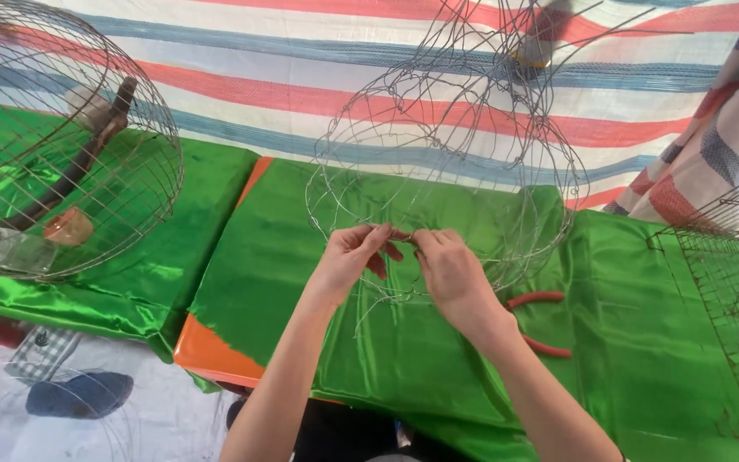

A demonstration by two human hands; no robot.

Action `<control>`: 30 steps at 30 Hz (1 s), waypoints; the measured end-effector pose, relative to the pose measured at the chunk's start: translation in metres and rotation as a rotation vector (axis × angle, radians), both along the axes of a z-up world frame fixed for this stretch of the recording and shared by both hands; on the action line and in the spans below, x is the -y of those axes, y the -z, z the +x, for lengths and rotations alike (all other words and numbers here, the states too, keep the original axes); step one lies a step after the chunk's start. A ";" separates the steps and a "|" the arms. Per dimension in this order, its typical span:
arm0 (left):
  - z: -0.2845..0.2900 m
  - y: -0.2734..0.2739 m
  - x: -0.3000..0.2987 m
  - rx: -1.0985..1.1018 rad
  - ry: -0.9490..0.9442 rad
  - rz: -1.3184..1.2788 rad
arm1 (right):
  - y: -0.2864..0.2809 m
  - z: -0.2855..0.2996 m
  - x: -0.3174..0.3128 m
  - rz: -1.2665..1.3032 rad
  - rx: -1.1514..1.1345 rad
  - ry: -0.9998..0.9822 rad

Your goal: Tightening and securing wire loops on a wire mesh structure using hands.

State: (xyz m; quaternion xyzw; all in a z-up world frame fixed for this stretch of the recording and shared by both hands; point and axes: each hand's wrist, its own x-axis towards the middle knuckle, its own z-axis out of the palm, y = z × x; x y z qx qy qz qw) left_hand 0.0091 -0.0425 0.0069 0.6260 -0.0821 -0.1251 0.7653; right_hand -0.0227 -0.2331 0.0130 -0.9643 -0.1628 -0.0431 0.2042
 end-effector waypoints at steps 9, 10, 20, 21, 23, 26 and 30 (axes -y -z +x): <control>-0.004 -0.032 0.000 -0.143 0.170 0.086 | 0.035 -0.005 -0.009 -0.009 0.235 0.086; -0.001 -0.031 -0.002 -0.144 0.171 0.085 | 0.034 -0.005 -0.010 -0.009 0.235 0.086; 0.010 -0.009 -0.009 -0.042 0.221 0.003 | 0.027 -0.006 -0.016 0.100 0.211 0.169; 0.009 -0.010 -0.011 -0.043 0.214 0.003 | 0.025 -0.007 -0.017 0.100 0.220 0.171; 0.010 -0.009 -0.012 -0.041 0.215 0.006 | 0.022 -0.009 -0.020 0.095 0.224 0.186; 0.011 -0.011 -0.014 -0.040 0.215 0.011 | 0.016 -0.011 -0.024 0.087 0.216 0.214; 0.012 -0.010 -0.015 -0.055 0.217 0.003 | 0.012 -0.010 -0.028 0.060 0.235 0.238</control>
